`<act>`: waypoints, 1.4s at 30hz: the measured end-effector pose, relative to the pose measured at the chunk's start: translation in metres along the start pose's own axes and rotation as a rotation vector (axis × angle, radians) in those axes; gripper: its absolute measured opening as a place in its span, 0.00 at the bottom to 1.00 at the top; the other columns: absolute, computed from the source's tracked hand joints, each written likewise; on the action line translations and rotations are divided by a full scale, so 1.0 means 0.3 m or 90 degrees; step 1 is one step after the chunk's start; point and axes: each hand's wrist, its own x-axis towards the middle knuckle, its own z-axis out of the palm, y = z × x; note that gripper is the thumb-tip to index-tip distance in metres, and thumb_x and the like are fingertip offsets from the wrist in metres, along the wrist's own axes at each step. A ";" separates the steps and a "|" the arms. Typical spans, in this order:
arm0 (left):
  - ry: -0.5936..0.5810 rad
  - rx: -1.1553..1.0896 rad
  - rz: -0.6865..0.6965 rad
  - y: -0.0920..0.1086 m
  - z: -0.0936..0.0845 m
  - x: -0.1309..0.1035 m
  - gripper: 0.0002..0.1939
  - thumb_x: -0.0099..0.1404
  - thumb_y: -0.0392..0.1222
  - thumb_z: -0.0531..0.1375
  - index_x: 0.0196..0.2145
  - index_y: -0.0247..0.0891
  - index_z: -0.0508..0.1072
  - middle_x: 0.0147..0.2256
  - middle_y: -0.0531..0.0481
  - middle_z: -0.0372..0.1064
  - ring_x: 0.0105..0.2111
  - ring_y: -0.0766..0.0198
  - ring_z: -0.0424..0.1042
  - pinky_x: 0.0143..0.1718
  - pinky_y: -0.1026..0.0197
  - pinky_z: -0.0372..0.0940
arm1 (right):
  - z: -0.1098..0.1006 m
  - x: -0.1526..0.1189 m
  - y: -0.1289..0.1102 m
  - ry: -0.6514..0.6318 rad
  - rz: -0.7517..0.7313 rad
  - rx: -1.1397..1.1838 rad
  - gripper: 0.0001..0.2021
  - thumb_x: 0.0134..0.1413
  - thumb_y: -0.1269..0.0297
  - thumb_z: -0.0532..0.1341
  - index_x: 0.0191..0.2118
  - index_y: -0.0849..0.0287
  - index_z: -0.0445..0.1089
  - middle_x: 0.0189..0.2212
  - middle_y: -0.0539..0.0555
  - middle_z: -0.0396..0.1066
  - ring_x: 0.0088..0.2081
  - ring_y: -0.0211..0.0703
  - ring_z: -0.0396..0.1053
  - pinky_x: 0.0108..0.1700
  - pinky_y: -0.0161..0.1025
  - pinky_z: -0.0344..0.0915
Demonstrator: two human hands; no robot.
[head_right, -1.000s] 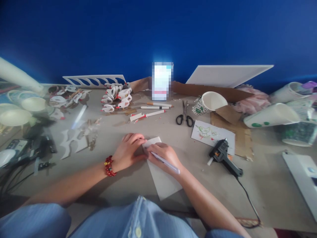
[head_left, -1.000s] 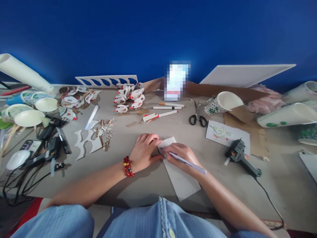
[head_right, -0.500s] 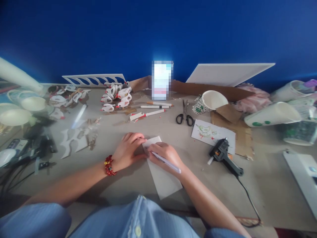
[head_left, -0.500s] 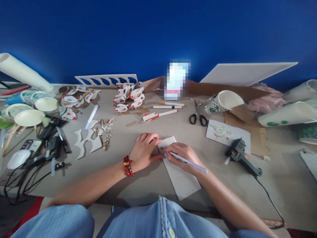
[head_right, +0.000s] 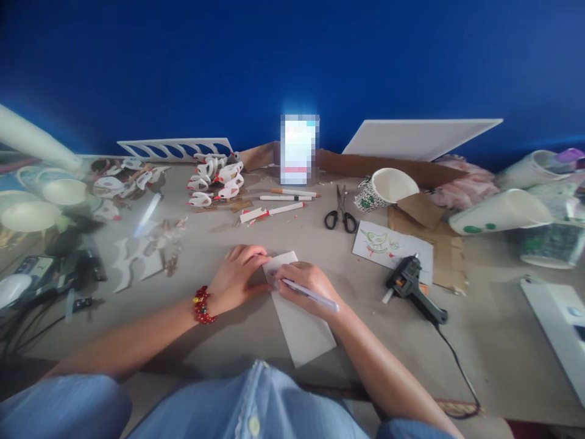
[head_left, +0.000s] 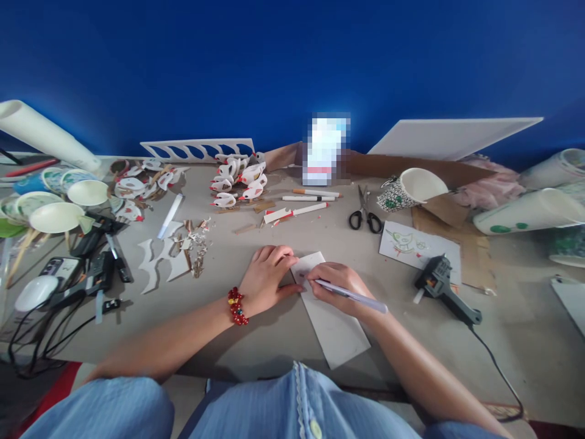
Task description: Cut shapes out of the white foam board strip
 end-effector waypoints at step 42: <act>-0.023 -0.002 0.042 -0.066 -0.029 0.013 0.37 0.60 0.59 0.64 0.61 0.42 0.59 0.62 0.41 0.58 0.59 0.46 0.59 0.60 0.44 0.56 | 0.081 0.027 -0.016 0.173 0.059 -0.051 0.05 0.55 0.65 0.57 0.33 0.55 0.70 0.25 0.50 0.73 0.25 0.39 0.67 0.30 0.33 0.60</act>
